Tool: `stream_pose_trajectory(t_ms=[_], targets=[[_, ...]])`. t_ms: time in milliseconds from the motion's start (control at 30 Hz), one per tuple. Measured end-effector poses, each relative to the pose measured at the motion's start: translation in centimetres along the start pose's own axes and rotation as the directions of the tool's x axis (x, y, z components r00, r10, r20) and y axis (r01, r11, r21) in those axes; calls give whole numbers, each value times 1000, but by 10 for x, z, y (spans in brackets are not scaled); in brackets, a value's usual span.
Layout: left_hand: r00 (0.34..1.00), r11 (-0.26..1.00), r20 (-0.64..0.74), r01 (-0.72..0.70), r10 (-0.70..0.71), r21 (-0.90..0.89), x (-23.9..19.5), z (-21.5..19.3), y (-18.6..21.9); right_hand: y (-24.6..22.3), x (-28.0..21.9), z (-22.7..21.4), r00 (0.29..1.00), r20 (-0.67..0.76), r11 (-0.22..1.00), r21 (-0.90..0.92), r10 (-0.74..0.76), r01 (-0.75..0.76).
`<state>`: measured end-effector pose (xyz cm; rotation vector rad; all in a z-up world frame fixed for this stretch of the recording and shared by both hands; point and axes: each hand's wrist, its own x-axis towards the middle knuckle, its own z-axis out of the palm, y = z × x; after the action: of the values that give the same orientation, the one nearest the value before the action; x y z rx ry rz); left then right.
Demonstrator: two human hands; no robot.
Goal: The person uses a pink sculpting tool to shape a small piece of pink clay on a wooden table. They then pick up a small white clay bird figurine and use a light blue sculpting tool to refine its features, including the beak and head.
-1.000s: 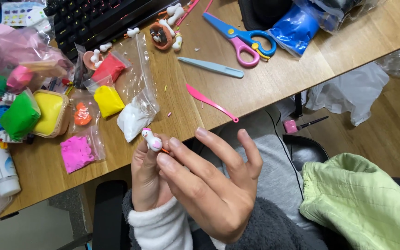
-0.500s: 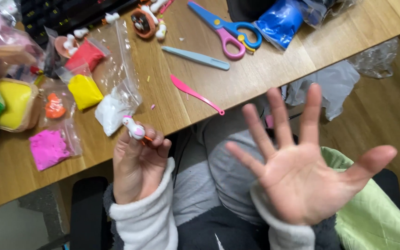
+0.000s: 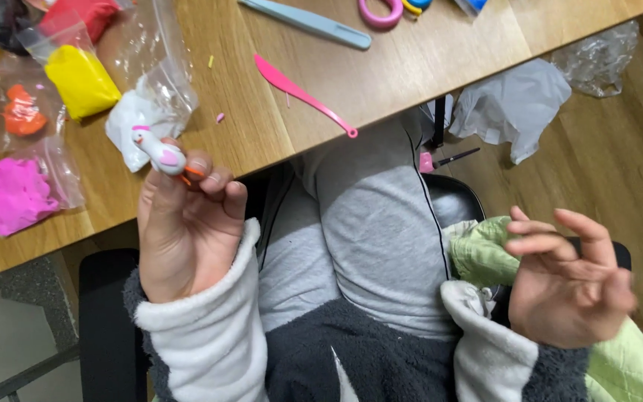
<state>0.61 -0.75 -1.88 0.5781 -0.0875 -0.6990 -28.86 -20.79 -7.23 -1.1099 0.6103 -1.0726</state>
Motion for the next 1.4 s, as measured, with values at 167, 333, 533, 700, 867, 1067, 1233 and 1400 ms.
stream_pose_trajectory(t_ms=[167, 333, 533, 700, 867, 1067, 1233, 1400], targets=[[1000, 1000, 1, -2, 2, 9, -2, 1, -1, 10, 0, 1, 997, -75, 977, -214, -3, -14], [1000, 1000, 10, 0, 0, -5, -3, 3, 1, 13, -13, 57, 992, 15, 691, -719, 122, -74], [999, 997, 41, 34, -31, -75, -6, 0, 5, 86, -47, 67, 902, 341, 312, -855, -266, 415], [999, 995, 30, 34, -31, -92, -5, -1, 8, 82, -63, 92, 758, 576, 204, -738, -306, 643], [999, 995, 21, 34, -32, -98, -4, -7, 9, 67, -59, 100, 756, 591, 267, -709, -280, 653], [999, 995, -32, 5, -9, -96, -4, -2, 11, 52, -52, 102, 738, 607, 331, -660, -295, 675], [1000, 997, -6, 6, -6, -83, -5, 3, 8, 53, -49, 99, 751, 580, 379, -649, -314, 660], [998, 999, -46, -35, 34, -15, -1, 7, 6, 53, -39, 94, 760, 572, 445, -619, -309, 647]])
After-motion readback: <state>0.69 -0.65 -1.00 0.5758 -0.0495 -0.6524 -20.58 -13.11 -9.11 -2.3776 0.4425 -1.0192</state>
